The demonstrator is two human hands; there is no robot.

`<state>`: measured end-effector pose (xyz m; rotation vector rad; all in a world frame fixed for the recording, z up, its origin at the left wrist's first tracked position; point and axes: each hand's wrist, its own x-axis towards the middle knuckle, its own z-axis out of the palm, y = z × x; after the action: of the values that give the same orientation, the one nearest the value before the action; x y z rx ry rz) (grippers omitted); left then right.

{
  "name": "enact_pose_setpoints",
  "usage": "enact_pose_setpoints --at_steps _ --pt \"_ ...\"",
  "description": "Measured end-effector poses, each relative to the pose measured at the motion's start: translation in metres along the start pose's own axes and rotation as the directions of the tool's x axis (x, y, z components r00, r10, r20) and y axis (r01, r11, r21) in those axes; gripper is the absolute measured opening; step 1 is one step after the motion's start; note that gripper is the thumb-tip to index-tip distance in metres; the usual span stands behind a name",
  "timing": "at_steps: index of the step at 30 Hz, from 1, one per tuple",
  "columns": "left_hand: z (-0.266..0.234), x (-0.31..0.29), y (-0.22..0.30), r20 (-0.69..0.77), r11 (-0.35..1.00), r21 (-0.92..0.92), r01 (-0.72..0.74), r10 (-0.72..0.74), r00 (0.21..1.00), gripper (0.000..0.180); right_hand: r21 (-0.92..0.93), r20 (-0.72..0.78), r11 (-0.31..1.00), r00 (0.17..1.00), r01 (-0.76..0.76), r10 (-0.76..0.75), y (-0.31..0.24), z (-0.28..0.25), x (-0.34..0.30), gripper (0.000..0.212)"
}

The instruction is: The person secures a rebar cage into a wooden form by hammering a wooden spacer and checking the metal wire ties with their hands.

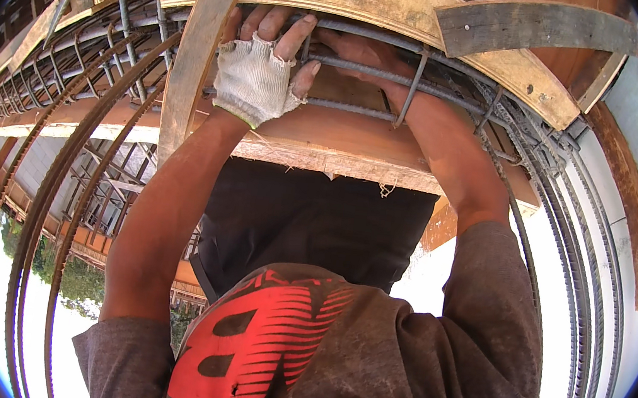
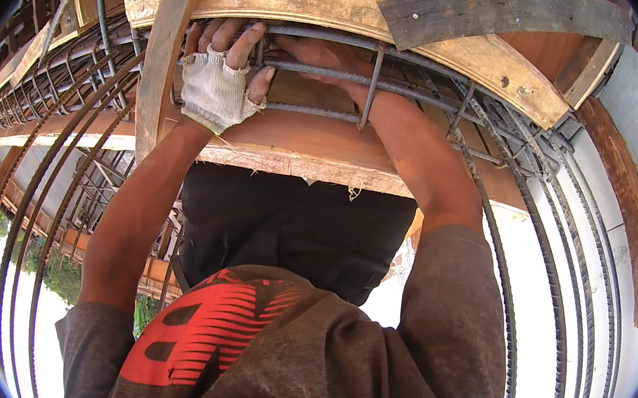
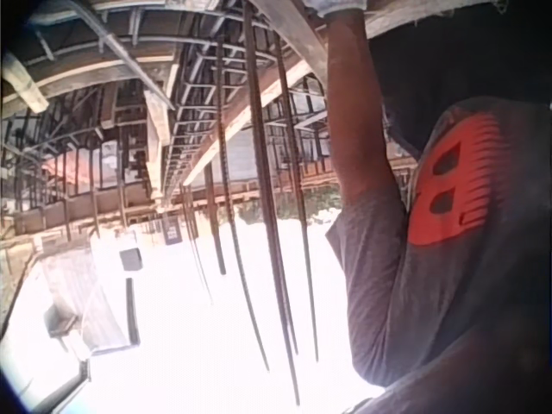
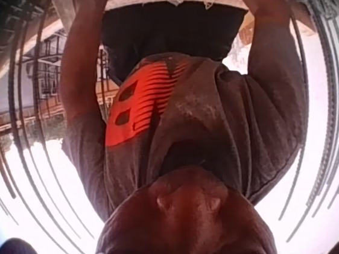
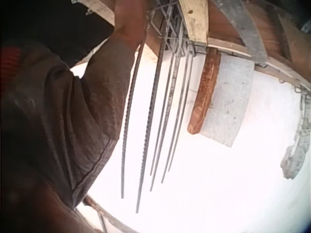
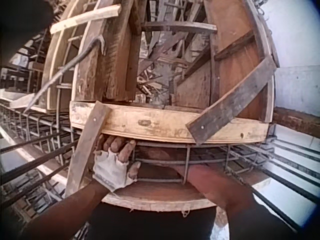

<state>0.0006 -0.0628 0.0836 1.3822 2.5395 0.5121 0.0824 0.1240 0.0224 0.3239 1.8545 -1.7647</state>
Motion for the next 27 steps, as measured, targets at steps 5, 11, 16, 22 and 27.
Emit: enact_pose_setpoints --at_steps 5,11,16,22,27 --pt "-0.001 -0.003 0.000 0.023 1.000 -0.001 0.021 -0.021 1.000 0.061 -0.088 -0.020 0.986 0.989 -0.145 0.144 0.003 -0.008 -0.004 0.034" --pt "-0.003 0.001 0.003 0.050 0.999 -0.013 0.037 -0.036 0.998 0.063 -0.289 -0.046 0.953 0.993 0.087 -0.105 0.026 -0.004 -0.001 0.034" --pt "-0.002 0.000 0.001 0.029 1.000 -0.009 0.025 -0.025 0.999 0.062 -0.262 -0.166 0.953 0.966 0.150 -0.198 0.024 0.011 0.007 0.034" --pt "-0.001 -0.001 0.001 0.030 1.000 0.005 0.019 -0.019 0.999 0.061 -0.624 0.072 0.707 0.925 0.333 -0.372 0.040 0.005 0.006 0.034" --pt "0.000 -0.001 0.000 0.026 1.000 0.004 0.017 -0.018 1.000 0.060 -0.571 0.076 0.799 0.981 0.188 -0.177 0.044 0.007 0.009 0.032"
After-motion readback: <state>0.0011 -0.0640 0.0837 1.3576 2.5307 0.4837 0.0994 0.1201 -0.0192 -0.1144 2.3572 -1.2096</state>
